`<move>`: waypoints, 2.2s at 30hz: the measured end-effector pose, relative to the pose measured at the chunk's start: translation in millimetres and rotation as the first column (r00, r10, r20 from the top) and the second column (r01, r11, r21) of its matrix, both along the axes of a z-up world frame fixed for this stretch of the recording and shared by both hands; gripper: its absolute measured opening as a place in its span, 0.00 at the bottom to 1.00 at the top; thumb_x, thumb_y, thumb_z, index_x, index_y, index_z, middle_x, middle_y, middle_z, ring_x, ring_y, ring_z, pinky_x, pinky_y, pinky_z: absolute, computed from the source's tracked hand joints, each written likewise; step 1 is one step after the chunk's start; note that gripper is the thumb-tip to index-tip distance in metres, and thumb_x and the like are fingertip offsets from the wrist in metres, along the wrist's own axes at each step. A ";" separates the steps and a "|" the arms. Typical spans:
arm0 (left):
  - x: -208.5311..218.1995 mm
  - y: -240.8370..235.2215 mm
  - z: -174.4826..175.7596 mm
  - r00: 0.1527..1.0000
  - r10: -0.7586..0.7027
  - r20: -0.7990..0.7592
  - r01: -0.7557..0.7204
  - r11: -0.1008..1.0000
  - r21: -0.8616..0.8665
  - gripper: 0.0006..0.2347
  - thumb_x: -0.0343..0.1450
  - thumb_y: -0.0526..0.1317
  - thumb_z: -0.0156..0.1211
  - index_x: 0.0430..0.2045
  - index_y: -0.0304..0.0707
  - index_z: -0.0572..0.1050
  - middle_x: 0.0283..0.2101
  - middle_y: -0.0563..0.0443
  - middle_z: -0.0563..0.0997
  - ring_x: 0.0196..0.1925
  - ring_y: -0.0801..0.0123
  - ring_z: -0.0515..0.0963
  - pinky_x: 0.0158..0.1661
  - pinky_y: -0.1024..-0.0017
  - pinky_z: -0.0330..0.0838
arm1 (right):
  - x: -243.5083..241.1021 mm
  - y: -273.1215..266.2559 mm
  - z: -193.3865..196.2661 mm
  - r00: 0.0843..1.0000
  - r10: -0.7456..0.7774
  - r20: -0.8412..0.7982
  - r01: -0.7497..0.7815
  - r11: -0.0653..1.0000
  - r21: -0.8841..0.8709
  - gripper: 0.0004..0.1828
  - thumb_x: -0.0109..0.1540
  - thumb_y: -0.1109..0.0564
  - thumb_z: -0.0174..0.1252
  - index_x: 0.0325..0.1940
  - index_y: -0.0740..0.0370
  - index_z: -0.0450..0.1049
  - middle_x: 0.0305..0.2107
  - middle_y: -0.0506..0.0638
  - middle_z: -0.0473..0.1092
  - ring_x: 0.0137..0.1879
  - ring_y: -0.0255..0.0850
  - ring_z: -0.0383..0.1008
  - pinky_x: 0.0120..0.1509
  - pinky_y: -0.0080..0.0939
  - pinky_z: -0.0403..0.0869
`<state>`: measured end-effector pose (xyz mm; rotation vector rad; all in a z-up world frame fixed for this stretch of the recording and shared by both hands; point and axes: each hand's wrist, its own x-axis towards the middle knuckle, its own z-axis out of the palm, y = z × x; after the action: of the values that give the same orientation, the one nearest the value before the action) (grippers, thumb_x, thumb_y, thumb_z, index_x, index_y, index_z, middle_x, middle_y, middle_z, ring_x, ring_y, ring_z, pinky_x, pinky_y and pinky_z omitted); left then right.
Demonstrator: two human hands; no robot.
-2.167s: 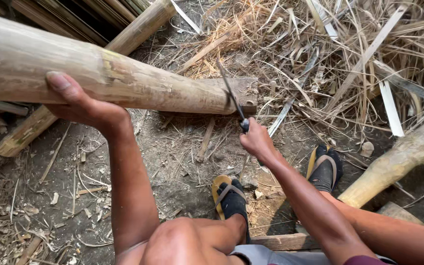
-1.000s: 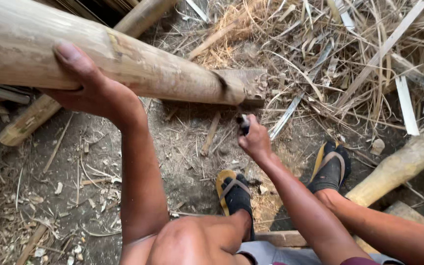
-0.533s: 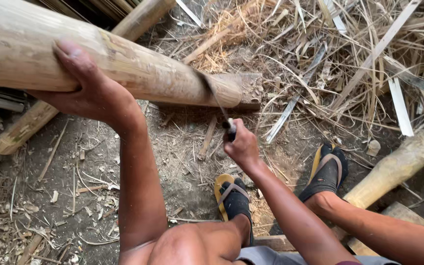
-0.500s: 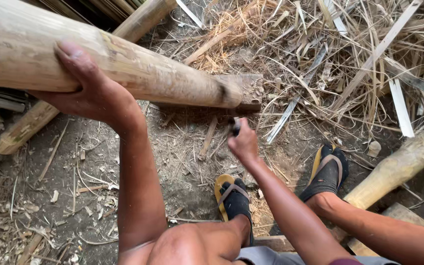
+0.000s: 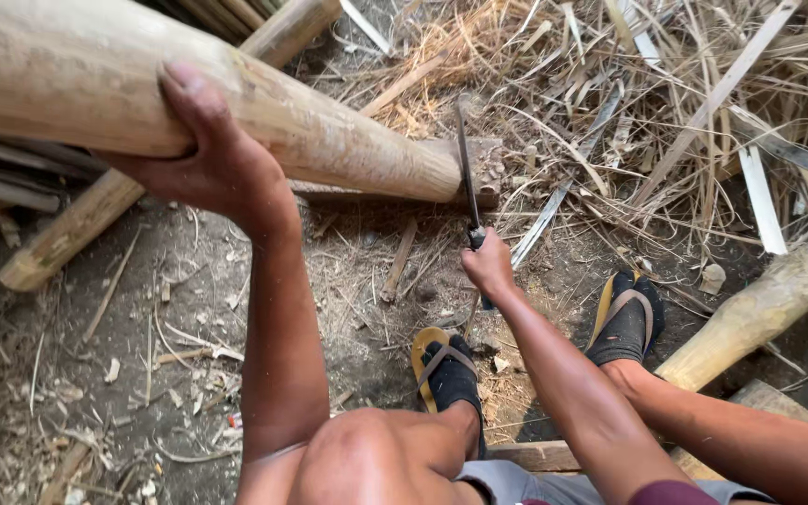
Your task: The person uses a curved blade to scrape and smooth a long wooden pole resting on a wooden block. The person repeatedly draws the blade along the pole's surface to remove material and refine its shape.
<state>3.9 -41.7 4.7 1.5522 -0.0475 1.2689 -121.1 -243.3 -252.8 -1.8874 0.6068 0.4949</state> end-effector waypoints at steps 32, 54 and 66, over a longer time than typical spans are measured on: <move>-10.7 49.7 -33.5 0.935 -0.353 0.001 0.341 0.901 -0.269 0.37 0.74 0.58 0.59 0.70 0.37 0.46 0.65 0.30 0.59 0.68 0.49 0.69 0.66 0.50 0.74 | -22.6 -49.8 8.4 0.955 0.287 0.077 -0.279 0.955 -0.096 0.25 0.60 0.64 0.57 0.60 0.68 0.62 0.31 0.57 0.73 0.23 0.42 0.71 0.24 0.40 0.73; -22.2 37.2 3.1 0.813 -0.583 -0.008 0.579 0.808 -0.108 0.38 0.70 0.67 0.49 0.63 0.29 0.63 0.55 0.29 0.73 0.53 0.48 0.80 0.51 0.51 0.84 | -21.5 -41.8 -19.3 0.978 0.199 0.063 -0.191 0.975 -0.112 0.15 0.59 0.65 0.56 0.49 0.62 0.68 0.27 0.62 0.75 0.28 0.49 0.74 0.34 0.55 0.73; -32.4 37.5 0.7 0.779 -0.627 0.025 0.622 0.765 -0.167 0.43 0.67 0.73 0.48 0.64 0.32 0.57 0.51 0.28 0.74 0.48 0.47 0.83 0.45 0.49 0.87 | -23.6 -28.7 -29.2 0.973 0.226 -0.039 -0.229 0.968 -0.101 0.13 0.63 0.64 0.53 0.52 0.65 0.68 0.31 0.59 0.74 0.27 0.44 0.70 0.23 0.40 0.70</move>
<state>-28.4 -4.3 5.4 1.2517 -0.4008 0.6881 -144.7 -272.0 -282.0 -2.0656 0.4420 0.6481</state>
